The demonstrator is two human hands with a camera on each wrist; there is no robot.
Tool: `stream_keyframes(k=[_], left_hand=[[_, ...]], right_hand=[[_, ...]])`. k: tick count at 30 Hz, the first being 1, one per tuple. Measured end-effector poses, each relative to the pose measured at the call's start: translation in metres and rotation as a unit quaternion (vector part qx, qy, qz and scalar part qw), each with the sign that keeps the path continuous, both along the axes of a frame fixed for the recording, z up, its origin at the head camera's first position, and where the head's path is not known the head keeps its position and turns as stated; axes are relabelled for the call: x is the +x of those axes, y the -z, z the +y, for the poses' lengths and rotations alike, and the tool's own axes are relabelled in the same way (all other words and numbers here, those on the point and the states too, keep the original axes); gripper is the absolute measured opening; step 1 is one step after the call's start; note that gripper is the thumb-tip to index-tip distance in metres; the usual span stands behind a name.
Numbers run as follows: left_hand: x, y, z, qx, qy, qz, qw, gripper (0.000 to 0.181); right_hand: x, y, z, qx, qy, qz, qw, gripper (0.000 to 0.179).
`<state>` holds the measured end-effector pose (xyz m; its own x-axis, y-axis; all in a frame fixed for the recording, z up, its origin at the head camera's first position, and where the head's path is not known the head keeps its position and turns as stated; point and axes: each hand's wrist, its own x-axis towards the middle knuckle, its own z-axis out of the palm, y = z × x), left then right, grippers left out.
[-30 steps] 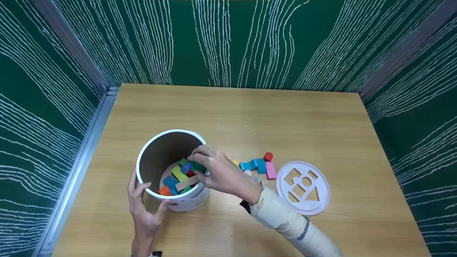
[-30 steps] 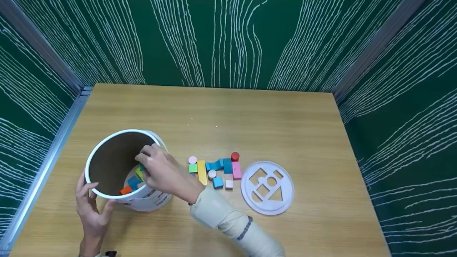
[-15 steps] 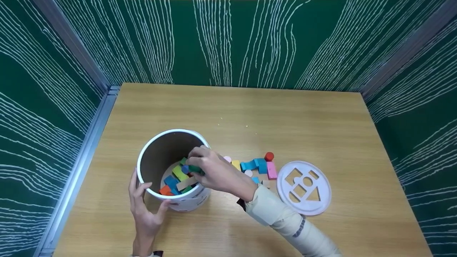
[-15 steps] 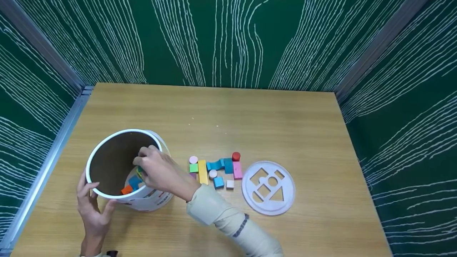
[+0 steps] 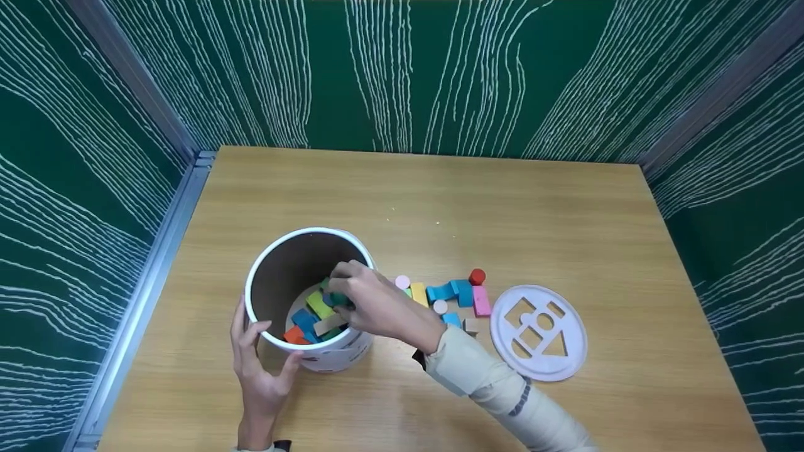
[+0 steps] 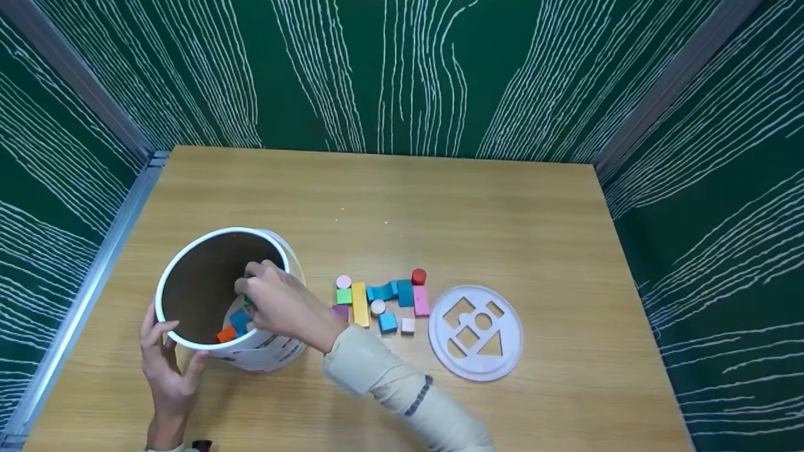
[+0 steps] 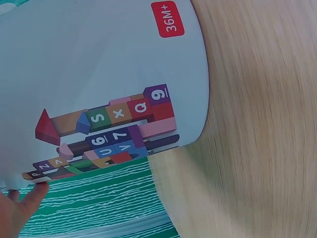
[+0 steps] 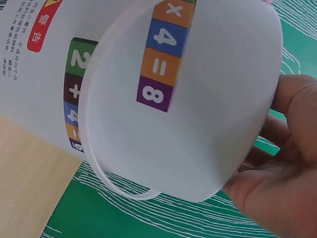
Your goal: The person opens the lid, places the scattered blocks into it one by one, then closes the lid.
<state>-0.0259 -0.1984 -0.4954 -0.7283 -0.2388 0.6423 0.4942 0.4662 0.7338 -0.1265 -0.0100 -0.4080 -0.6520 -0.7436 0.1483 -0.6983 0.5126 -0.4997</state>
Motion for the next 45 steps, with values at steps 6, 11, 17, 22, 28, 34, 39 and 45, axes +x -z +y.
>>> stream_keyframes(k=[6,11,17,22,28,34,39,45], left_hand=[[-0.004,0.022,-0.007,0.001,0.003,-0.008,1.0,0.06],[-0.005,0.027,-0.009,-0.001,0.006,-0.005,1.0,0.06],[-0.004,0.026,-0.008,-0.004,0.001,-0.012,0.9999,0.059],[-0.004,0.016,-0.004,-0.006,0.0,0.005,1.0,0.059],[-0.002,-0.006,0.005,-0.004,0.007,0.027,0.9996,0.059],[0.001,-0.009,0.006,0.0,0.009,0.013,0.9999,0.057],[0.001,-0.01,0.004,-0.004,0.005,0.003,1.0,0.056],[0.002,-0.011,0.005,0.001,0.004,-0.007,1.0,0.054]], right_hand=[[0.0,0.002,-0.001,0.005,0.011,-0.017,0.9998,0.023],[0.0,0.002,-0.001,0.004,0.013,-0.017,0.9998,0.023],[0.0,0.002,-0.001,0.001,0.015,-0.009,0.9998,0.02],[0.0,0.002,-0.001,-0.003,0.01,0.005,0.9999,0.02],[0.001,0.001,0.0,-0.01,0.005,0.024,0.9996,0.021],[0.003,-0.002,0.002,-0.005,0.005,0.045,0.999,0.023],[0.004,-0.005,0.005,-0.019,0.0,0.049,0.9986,0.023],[0.005,-0.007,0.012,-0.033,0.002,0.055,0.9979,0.021]])
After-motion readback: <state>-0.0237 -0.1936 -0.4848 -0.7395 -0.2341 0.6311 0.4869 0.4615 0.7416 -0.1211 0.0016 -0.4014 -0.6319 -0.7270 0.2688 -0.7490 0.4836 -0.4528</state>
